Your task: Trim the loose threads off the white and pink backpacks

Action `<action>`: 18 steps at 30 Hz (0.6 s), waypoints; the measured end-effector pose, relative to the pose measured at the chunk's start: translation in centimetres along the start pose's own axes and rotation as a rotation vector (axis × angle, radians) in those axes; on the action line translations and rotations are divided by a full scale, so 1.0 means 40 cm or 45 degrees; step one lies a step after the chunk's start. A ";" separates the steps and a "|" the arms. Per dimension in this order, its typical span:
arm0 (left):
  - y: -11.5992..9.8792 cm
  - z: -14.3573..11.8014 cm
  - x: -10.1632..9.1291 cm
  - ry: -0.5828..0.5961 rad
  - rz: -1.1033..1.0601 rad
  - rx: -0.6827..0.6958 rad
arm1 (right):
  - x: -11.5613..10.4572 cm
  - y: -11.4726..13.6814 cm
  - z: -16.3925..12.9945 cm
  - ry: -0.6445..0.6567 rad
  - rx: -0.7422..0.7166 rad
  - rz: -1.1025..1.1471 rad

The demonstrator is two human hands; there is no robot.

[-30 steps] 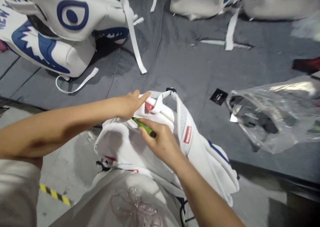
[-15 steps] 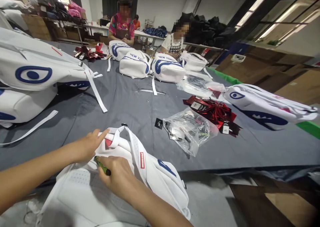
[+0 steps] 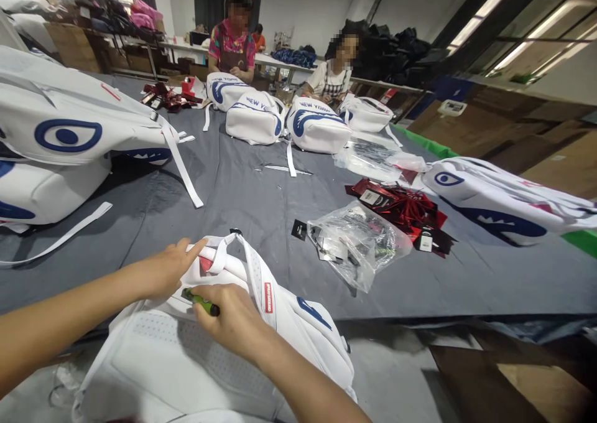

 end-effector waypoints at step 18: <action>-0.009 -0.009 -0.023 0.030 -0.017 -0.018 | -0.011 -0.043 -0.017 0.070 0.020 0.234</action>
Point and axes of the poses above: each hand's wrist, its own z-axis towards the middle knuckle, its own x-axis out of the palm, y = z × x, the point moved 3 cm from there along z, towards the middle knuckle, and after that the axes turned 9 degrees about z, right-handed, at the moved point
